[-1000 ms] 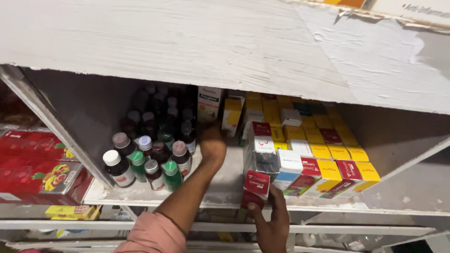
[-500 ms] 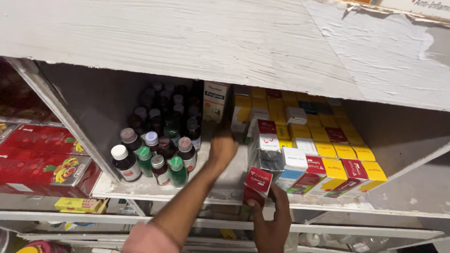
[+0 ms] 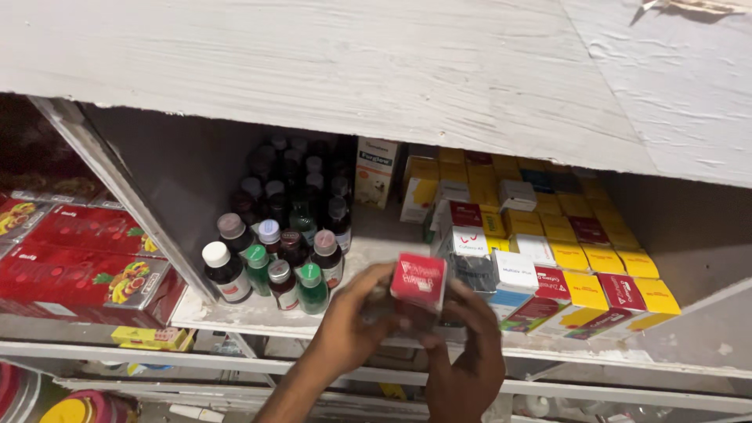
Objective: The person reaches into shelves in a pharmacy storage area, picks up various medicine boxes, looks at them, and places them back onto the shelves to organize the stock.
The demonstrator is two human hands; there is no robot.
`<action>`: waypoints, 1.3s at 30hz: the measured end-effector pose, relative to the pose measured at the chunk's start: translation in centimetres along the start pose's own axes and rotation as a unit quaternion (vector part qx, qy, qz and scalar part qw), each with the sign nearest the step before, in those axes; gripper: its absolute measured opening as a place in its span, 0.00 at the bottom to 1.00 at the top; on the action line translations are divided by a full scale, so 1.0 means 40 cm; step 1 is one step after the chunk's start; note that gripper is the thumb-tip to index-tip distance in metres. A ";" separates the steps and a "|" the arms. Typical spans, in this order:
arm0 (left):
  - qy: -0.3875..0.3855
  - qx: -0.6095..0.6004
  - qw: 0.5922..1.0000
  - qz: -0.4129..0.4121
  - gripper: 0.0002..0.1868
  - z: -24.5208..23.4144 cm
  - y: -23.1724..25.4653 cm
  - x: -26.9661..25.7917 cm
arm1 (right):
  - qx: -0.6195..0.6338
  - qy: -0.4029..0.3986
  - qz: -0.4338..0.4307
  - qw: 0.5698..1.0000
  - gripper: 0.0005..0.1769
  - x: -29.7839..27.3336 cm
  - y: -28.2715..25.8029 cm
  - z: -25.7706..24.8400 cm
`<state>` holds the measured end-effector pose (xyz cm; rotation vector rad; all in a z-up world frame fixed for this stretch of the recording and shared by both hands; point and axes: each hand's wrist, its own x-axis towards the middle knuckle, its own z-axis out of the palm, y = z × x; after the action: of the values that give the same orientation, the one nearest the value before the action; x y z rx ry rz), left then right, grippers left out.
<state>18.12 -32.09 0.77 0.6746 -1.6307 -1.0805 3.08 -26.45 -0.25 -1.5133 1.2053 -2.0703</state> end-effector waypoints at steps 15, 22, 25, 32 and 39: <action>0.201 0.390 0.898 -0.031 0.28 0.077 -0.336 0.285 | -0.232 -0.022 -0.006 0.972 0.05 -0.026 0.113 -0.054; 0.198 0.358 0.911 -0.042 0.25 0.061 -0.319 0.274 | -0.246 -0.016 -0.020 0.969 0.05 -0.028 0.111 -0.051; 0.209 0.396 0.891 -0.069 0.09 0.074 -0.255 0.230 | -0.247 -0.020 -0.021 0.969 0.05 -0.033 0.110 -0.049; 0.143 0.115 0.983 0.021 0.12 0.085 -0.059 0.019 | -0.163 -0.054 0.040 0.984 0.06 -0.039 0.165 -0.092; 0.025 -0.278 0.946 -0.164 0.08 0.129 -0.090 -0.061 | 0.003 0.094 0.164 0.982 0.08 -0.092 0.100 -0.230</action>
<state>13.75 -29.98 -3.91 0.5926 -1.1043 -1.6642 -4.55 -22.30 -6.50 -1.0475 1.4065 -2.0206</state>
